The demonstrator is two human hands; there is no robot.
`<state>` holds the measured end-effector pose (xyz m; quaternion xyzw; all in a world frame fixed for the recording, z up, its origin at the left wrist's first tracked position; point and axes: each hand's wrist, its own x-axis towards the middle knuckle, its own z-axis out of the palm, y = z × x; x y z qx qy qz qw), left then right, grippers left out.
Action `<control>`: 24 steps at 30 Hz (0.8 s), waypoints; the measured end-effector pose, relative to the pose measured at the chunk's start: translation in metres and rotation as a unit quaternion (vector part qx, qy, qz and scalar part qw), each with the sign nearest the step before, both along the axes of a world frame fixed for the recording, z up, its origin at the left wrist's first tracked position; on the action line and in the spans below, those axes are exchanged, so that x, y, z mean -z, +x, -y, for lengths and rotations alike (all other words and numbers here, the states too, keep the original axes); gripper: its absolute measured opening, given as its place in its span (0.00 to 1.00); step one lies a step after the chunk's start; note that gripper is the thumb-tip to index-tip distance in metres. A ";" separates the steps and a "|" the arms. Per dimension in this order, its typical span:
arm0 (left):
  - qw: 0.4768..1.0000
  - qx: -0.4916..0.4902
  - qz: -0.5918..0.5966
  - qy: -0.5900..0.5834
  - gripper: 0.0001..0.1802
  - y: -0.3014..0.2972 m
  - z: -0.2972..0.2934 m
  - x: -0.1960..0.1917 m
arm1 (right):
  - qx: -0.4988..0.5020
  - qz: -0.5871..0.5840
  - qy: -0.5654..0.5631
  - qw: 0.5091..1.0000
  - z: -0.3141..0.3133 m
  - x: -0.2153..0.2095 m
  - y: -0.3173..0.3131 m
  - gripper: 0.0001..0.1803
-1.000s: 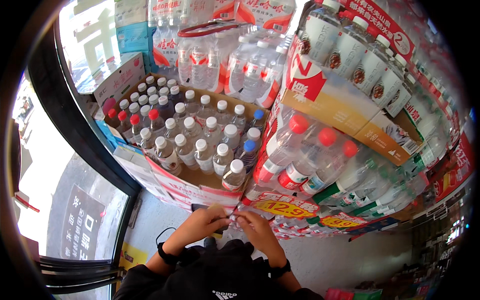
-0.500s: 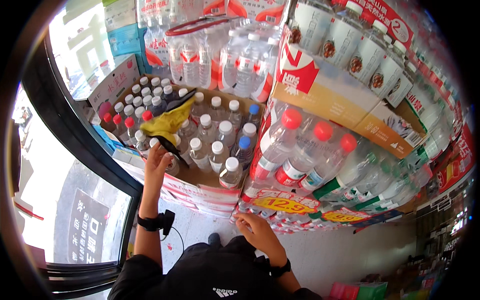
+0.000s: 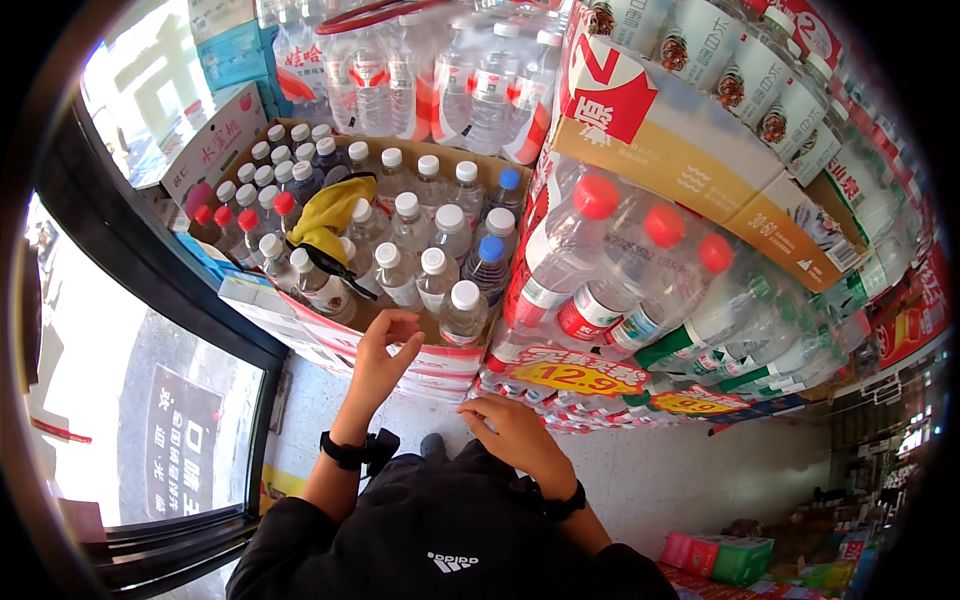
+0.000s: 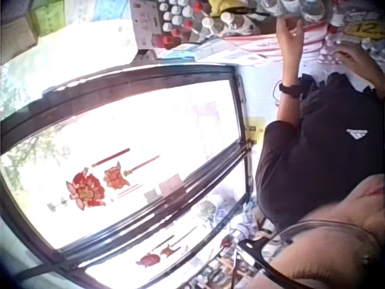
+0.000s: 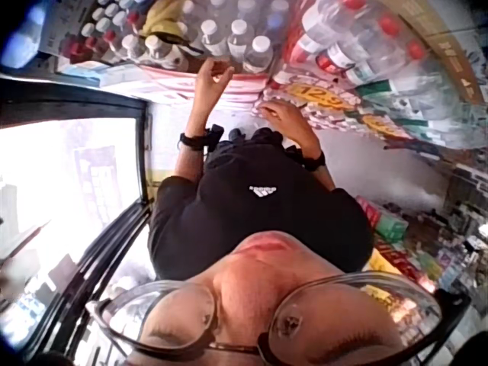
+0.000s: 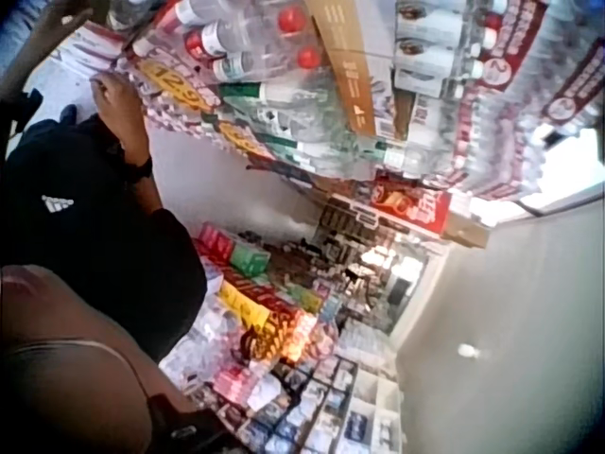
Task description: The person wipes the exterior of multiple plastic water bottles with a cloth, handling them one at a time and returning them to a display tray.
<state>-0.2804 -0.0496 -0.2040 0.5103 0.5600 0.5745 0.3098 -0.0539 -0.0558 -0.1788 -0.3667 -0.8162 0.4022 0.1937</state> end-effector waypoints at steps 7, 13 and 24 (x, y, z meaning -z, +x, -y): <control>0.963 -0.127 -0.217 0.100 0.17 -0.005 -0.021 -0.022 | 0.010 0.018 0.003 1.000 0.001 -0.001 0.014 0.11; 0.871 -0.217 -0.416 0.145 0.24 -0.030 -0.052 -0.042 | 0.046 0.028 -0.006 0.999 0.005 -0.002 0.026 0.11; 0.817 -0.142 -0.549 0.101 0.19 -0.043 -0.055 -0.049 | 0.099 0.016 -0.031 0.994 0.015 0.003 0.044 0.11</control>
